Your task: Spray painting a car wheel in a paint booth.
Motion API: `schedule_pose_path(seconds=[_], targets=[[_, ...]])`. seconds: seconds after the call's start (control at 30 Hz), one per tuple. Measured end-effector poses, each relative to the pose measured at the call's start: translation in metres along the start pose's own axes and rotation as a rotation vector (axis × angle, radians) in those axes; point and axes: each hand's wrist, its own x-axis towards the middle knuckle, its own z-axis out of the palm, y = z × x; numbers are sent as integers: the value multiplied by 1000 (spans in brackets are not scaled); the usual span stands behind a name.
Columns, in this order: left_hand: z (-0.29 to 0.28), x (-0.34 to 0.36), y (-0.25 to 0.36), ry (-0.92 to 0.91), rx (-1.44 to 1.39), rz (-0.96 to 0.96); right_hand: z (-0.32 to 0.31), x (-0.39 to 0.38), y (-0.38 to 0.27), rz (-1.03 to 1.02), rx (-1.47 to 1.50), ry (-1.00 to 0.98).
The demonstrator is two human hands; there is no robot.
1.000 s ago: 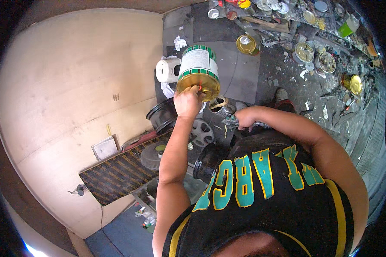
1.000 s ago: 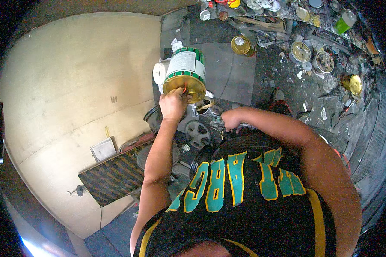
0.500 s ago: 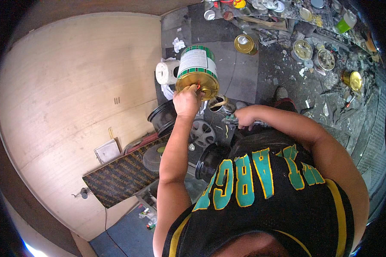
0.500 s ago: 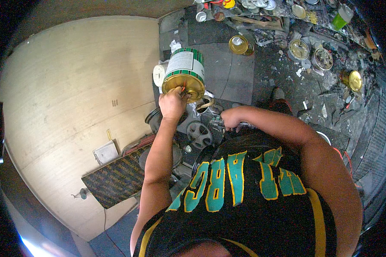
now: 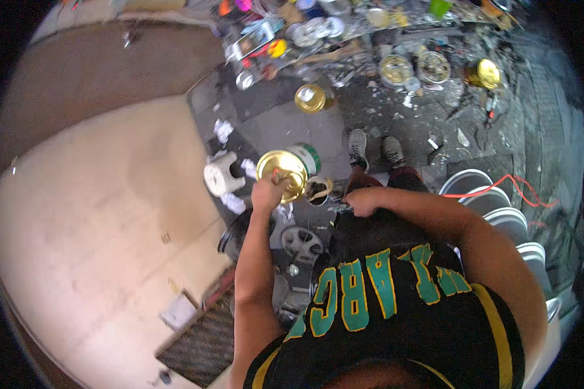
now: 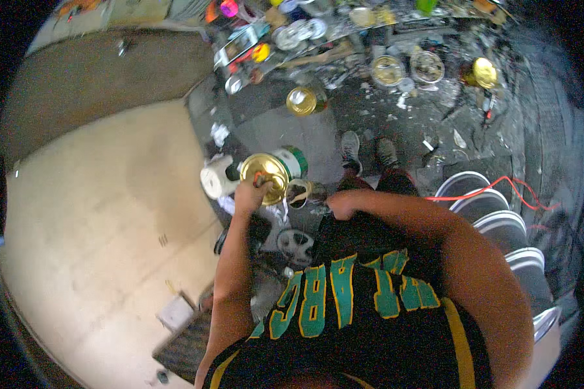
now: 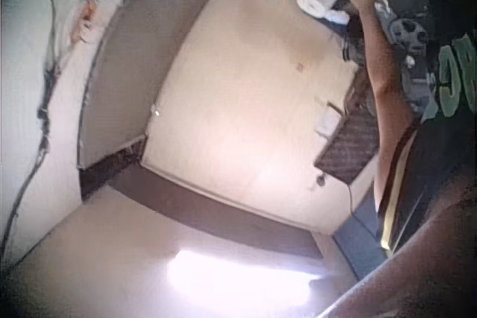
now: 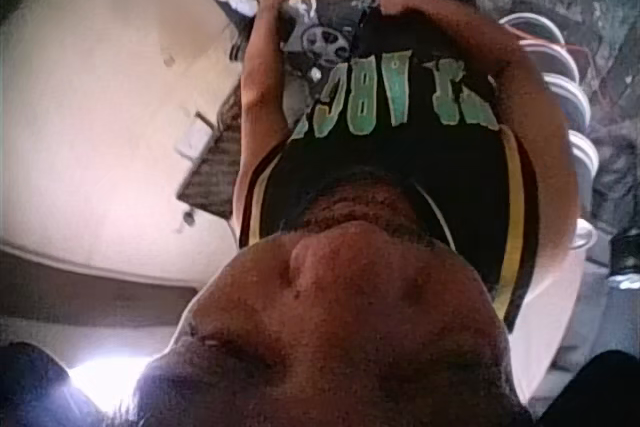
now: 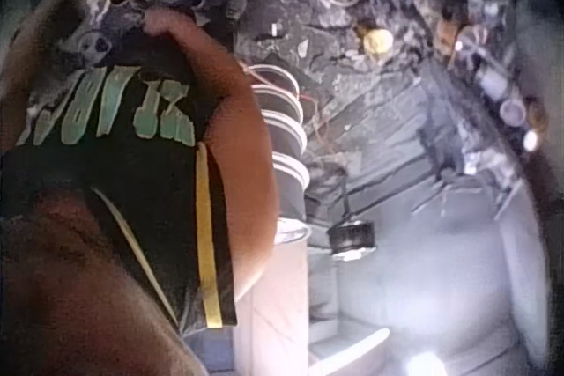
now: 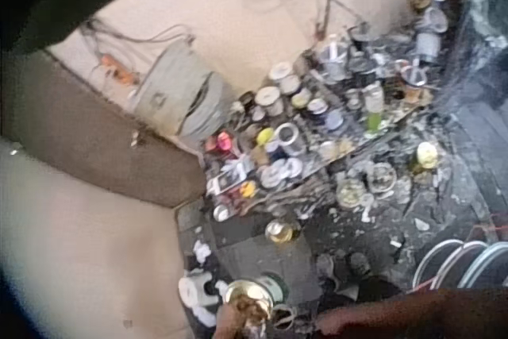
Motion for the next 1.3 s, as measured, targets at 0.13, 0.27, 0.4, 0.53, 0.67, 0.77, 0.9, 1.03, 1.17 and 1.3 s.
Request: schedule_pose_path(seconds=[0.13, 0.27, 0.4, 0.53, 0.67, 0.77, 0.9, 1.03, 1.17, 1.3], targets=[[101, 80, -23, -191, -30, 54, -12, -38, 7, 12, 148, 360], [200, 155, -4, -461, -142, 122, -8, -71, 2, 375, 505, 506], [284, 201, 81, -613, 81, 233, 48, -111, 21, 570, 540, 773], [320, 260, 111, -697, 48, 203, 60, -133, 0, 733, 558, 900], [319, 329, 108, -556, 347, 296, 55, -124, -13, 729, 640, 997], [324, 310, 189, -657, 335, 326, 77, -129, -16, 868, 732, 936], [298, 333, 222, -607, 369, 338, 83, -110, -26, 794, 825, 897], [307, 369, 217, -561, 325, 404, 92, -86, -27, 741, 830, 833], [309, 404, 205, -539, 266, 544, 88, -70, -20, 647, 632, 1011], [316, 413, 200, -589, 146, 587, 80, -69, -12, 677, 705, 1074]])
